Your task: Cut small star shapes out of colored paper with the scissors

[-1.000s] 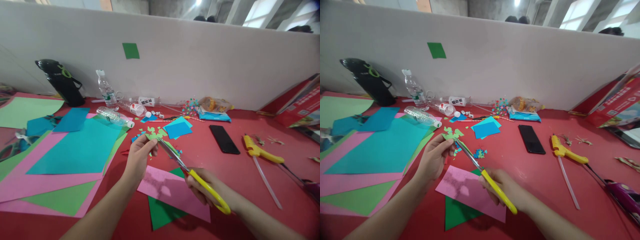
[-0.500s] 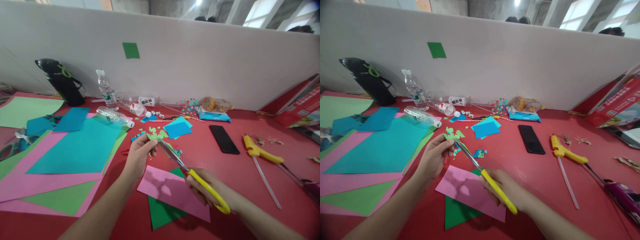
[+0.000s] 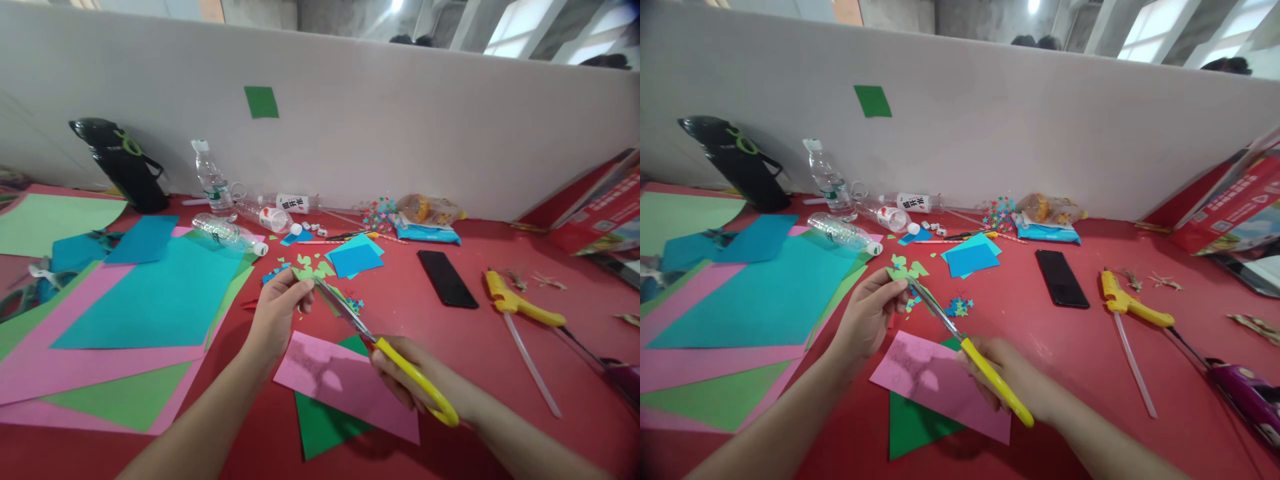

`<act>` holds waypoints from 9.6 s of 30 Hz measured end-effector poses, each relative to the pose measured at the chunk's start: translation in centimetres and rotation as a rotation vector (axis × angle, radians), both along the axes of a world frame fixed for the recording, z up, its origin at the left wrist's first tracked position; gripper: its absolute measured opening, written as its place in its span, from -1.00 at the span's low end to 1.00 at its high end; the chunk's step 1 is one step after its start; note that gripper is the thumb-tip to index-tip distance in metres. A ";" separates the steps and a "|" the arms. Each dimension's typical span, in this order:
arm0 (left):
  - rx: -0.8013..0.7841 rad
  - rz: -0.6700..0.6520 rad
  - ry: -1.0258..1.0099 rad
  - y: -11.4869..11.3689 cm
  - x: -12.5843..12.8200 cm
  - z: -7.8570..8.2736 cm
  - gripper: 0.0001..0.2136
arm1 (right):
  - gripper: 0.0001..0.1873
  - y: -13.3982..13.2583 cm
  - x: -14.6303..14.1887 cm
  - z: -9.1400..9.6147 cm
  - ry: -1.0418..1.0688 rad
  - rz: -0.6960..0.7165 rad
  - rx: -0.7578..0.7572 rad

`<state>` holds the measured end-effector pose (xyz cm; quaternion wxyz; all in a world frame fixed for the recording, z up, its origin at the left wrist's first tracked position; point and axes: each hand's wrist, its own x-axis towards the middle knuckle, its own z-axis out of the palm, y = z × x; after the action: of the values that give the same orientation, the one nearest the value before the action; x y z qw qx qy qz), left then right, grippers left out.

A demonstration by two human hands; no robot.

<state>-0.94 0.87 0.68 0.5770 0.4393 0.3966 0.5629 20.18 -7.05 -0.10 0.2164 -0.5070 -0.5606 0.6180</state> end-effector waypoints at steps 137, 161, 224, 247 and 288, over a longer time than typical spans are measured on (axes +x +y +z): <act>-0.019 0.179 -0.224 -0.3 1.0 -0.9 -0.90 | -0.45 0.0 -0.8 -1.2 -0.077 -0.059 0.010; 0.070 0.102 -0.014 -0.6 0.6 0.0 -0.86 | -0.46 0.0 -0.4 -0.9 -0.036 -0.015 0.044; 0.046 -0.016 -0.025 -0.3 0.2 0.1 -0.86 | -0.46 0.0 0.5 -1.7 -0.001 -0.009 0.057; 0.136 0.071 0.097 -0.5 0.3 -0.2 -0.89 | -0.55 -0.1 0.1 -0.8 0.038 -0.039 -0.015; 0.071 0.054 0.055 -0.7 0.5 0.0 -0.88 | -0.44 0.1 0.2 -1.3 0.018 0.024 0.015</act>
<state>-0.46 0.18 0.65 0.5346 0.4640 0.4037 0.5796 20.38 -6.94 -1.42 0.2180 -0.4930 -0.5692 0.6209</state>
